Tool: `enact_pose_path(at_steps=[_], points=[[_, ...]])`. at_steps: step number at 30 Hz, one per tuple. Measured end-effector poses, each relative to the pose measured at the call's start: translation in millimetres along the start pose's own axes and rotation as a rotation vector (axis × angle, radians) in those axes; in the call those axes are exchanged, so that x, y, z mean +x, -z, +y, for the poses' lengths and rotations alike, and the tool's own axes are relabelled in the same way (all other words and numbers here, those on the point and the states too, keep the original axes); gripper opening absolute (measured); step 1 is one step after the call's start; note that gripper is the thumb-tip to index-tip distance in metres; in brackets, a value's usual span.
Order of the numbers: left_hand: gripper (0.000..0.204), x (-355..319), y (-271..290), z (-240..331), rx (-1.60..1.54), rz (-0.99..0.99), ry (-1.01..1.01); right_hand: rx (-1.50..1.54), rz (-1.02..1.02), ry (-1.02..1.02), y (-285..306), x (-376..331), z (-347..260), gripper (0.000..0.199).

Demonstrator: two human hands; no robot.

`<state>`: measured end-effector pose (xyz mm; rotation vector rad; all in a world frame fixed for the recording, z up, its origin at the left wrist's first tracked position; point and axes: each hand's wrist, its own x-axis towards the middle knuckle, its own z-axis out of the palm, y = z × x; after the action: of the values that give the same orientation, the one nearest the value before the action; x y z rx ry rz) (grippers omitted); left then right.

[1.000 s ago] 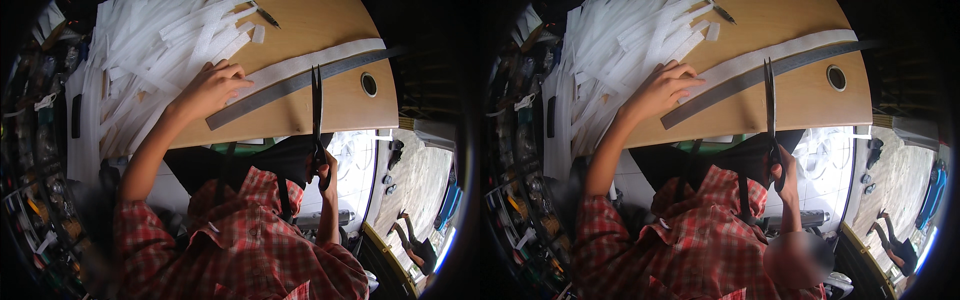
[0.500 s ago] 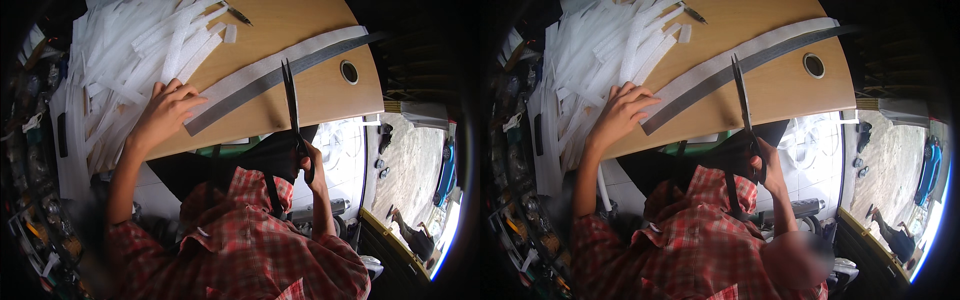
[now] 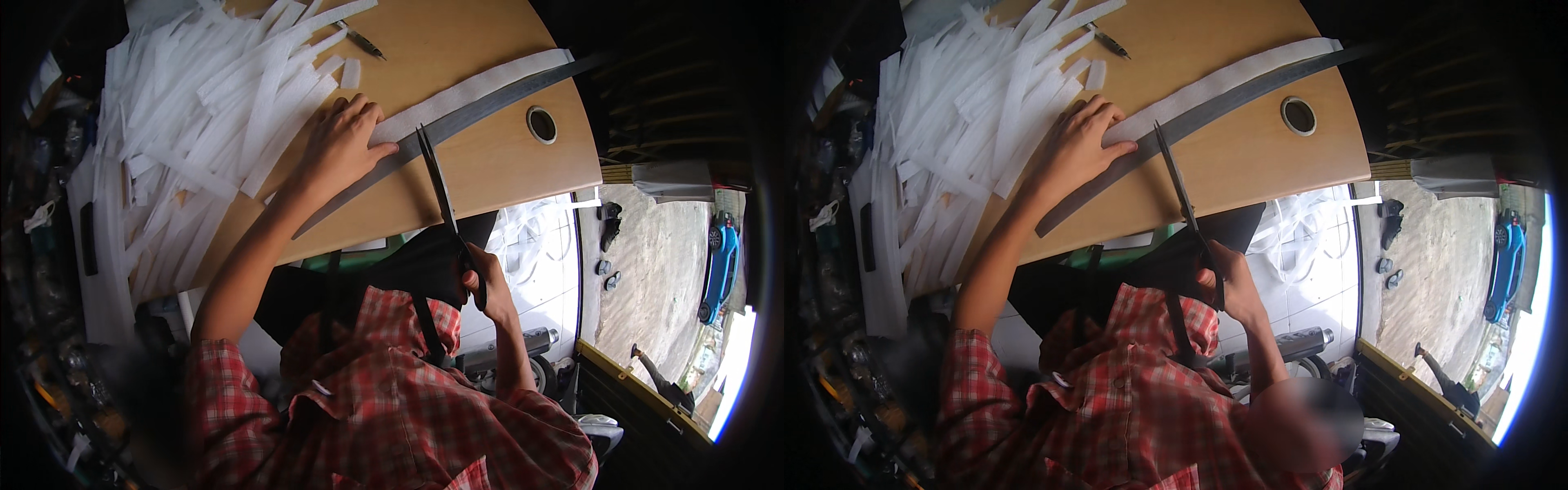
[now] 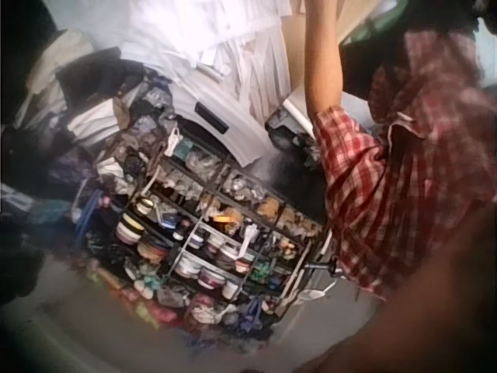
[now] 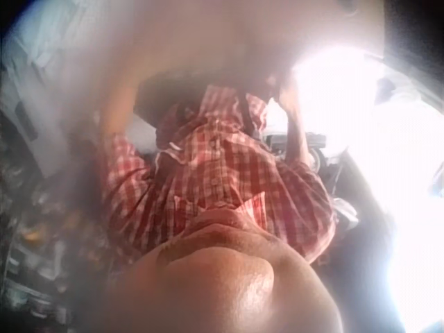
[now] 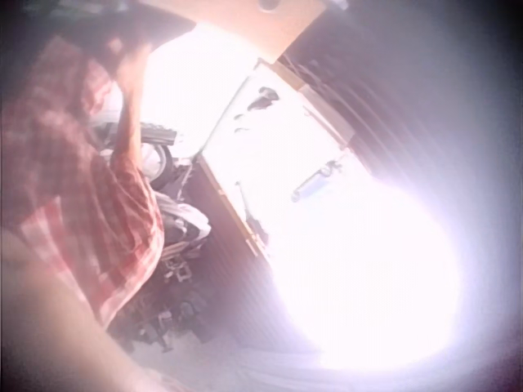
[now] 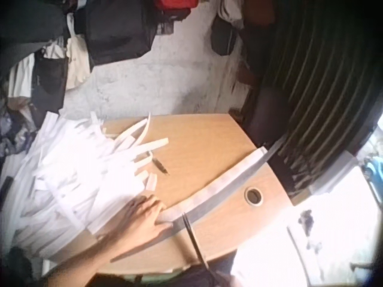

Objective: The person uses shears to cut long white foam strips into shorter pieces on a wooden workbench. The cut pieces are gathered into a growing pile on the left side of the table.

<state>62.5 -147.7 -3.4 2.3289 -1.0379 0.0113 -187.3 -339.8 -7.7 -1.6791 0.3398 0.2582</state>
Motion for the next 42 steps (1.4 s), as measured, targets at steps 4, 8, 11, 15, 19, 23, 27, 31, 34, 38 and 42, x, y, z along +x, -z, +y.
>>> enact_pose_path(at_steps=[4, 8, 11, 15, 19, 23, 27, 31, 34, 38, 42], points=[[0.027, 16, -6, -5, -0.244, -0.031, 0.117, -0.032, -0.010, -0.033, 4, -6, 3, 0.082], [0.022, 23, 5, -3, -0.594, -0.110, 0.220, -0.013, -0.028, -0.018, 6, -5, 3, 0.082], [0.019, 25, 3, -6, -0.628, -0.183, 0.237, -0.031, -0.052, -0.014, 7, -1, 3, 0.086], [0.018, 23, 3, -9, -0.624, -0.257, 0.256, -0.046, -0.056, 0.032, 7, 12, 4, 0.086], [0.017, 20, 1, -14, -0.695, -0.248, 0.240, -0.026, -0.046, 0.066, 6, 22, 1, 0.083], [0.015, 23, 2, -15, -0.689, -0.214, 0.204, -0.022, 0.014, 0.018, 0, 28, -6, 0.078], [0.016, 23, 7, -17, -0.575, -0.176, 0.196, -0.075, 0.058, -0.052, -2, 31, -13, 0.072], [0.021, 10, 25, -12, -0.629, 0.220, 0.307, -0.103, 0.070, 0.067, -9, 27, -10, 0.076], [0.021, 2, 45, 0, -0.840, 0.472, 0.497, -0.093, -0.037, 0.086, -16, 19, -10, 0.084], [0.020, -5, 55, -12, -0.816, 0.818, 0.529, -0.151, -0.180, 0.073, -38, 2, -22, 0.094], [0.015, 9, 60, -17, -0.879, 1.007, 0.507, -0.251, -0.149, 0.097, -54, -11, 8, 0.096]])
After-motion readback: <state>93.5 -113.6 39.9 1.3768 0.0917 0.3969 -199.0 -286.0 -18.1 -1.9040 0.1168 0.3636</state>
